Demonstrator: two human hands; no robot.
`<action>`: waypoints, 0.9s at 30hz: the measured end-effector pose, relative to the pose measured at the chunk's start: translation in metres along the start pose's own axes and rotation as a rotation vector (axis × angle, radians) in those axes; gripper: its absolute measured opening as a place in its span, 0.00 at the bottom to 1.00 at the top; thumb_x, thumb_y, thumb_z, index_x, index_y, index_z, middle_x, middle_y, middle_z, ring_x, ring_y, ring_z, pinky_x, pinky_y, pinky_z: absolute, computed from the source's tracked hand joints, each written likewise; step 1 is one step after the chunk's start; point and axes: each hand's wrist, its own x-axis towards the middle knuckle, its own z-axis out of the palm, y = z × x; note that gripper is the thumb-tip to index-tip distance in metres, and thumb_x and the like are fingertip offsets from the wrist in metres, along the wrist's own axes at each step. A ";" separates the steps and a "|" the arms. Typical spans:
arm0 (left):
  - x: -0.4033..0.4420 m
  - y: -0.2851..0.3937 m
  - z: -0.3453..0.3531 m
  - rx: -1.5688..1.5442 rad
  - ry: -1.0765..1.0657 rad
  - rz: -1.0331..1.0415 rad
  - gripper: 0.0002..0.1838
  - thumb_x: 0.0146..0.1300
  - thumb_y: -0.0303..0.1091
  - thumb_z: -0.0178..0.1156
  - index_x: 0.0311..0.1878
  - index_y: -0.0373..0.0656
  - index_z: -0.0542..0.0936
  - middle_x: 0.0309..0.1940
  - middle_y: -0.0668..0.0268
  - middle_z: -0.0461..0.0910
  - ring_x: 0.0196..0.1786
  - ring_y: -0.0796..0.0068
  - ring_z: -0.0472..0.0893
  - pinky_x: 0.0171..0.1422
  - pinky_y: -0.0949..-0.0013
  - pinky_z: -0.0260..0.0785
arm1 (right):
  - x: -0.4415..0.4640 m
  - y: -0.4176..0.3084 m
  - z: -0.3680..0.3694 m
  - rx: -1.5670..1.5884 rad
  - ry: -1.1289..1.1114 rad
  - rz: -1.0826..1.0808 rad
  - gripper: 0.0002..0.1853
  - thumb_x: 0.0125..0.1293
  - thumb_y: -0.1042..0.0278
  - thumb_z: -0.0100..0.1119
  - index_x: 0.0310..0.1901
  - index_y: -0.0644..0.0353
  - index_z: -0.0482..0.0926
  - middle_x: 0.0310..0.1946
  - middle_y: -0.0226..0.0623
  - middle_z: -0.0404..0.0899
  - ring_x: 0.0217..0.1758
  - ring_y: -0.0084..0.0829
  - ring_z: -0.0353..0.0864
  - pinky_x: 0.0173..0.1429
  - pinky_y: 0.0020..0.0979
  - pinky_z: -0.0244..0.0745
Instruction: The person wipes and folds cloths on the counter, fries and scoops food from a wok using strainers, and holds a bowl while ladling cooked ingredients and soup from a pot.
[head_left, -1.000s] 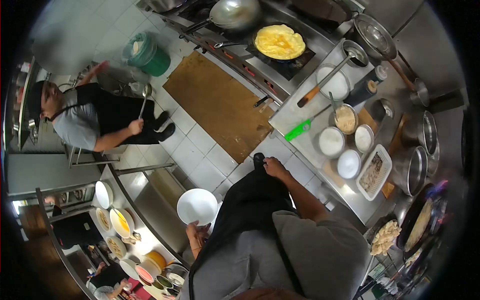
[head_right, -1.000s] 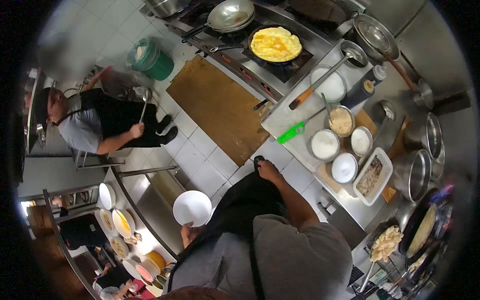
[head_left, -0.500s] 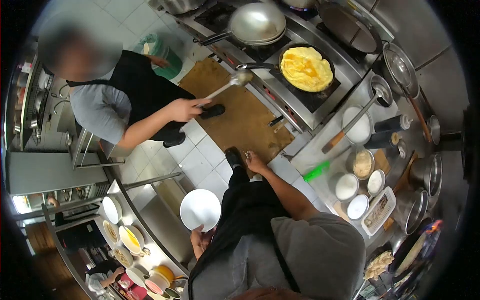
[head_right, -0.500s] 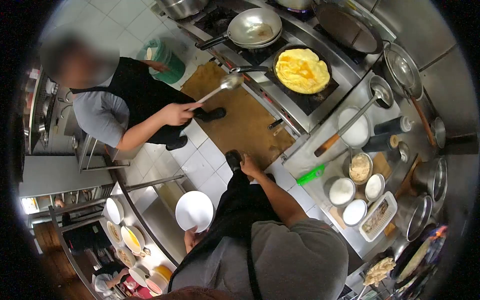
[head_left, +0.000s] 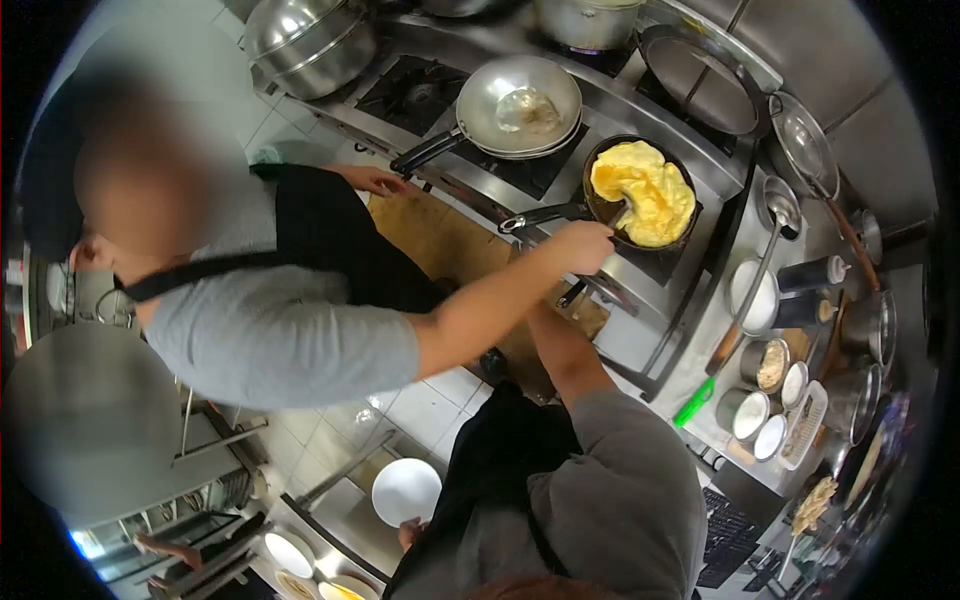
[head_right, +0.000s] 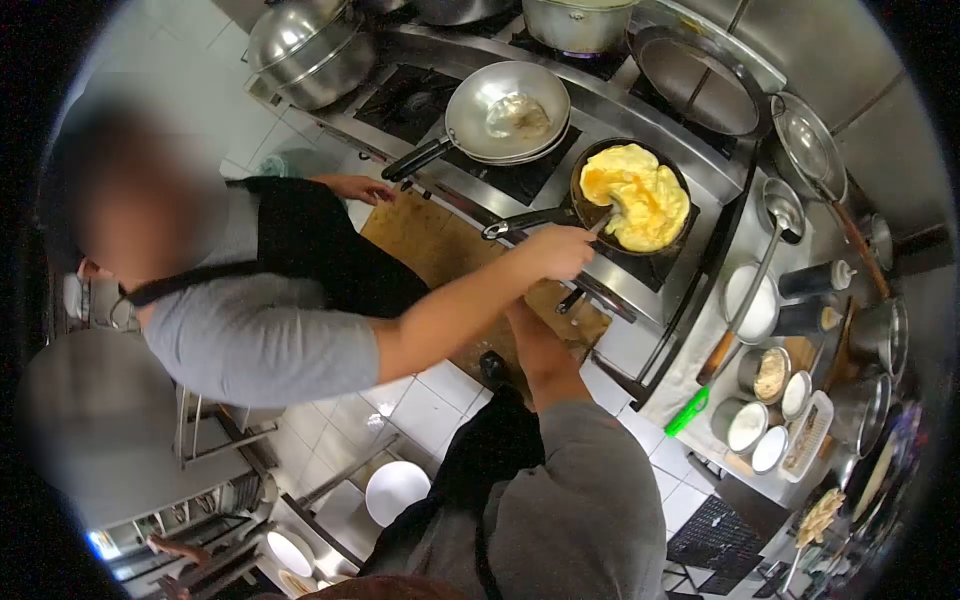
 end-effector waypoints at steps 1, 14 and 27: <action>0.012 -0.002 0.019 -0.226 0.167 -0.158 0.09 0.52 0.31 0.55 0.32 0.45 0.84 0.38 0.65 0.83 0.47 0.68 0.80 0.57 0.66 0.70 | 0.012 0.004 0.009 -0.068 -0.035 0.066 0.21 0.52 0.69 0.58 0.48 0.68 0.75 0.49 0.61 0.74 0.61 0.56 0.67 0.59 0.52 0.66; 0.046 -0.045 0.026 0.129 0.104 0.203 0.07 0.46 0.32 0.57 0.17 0.54 0.81 0.21 0.73 0.76 0.37 0.75 0.77 0.70 0.64 0.61 | 0.051 0.007 0.066 -0.190 -0.039 0.329 0.20 0.51 0.68 0.59 0.47 0.67 0.76 0.46 0.59 0.76 0.58 0.55 0.70 0.57 0.53 0.66; -0.040 -0.093 -0.011 -0.140 0.124 0.015 0.15 0.58 0.46 0.56 0.39 0.45 0.81 0.37 0.63 0.83 0.49 0.64 0.78 0.56 0.63 0.69 | -0.131 -0.084 -0.220 0.571 -1.004 0.227 0.24 0.60 0.70 0.55 0.60 0.63 0.72 0.37 0.46 0.81 0.38 0.39 0.81 0.43 0.35 0.76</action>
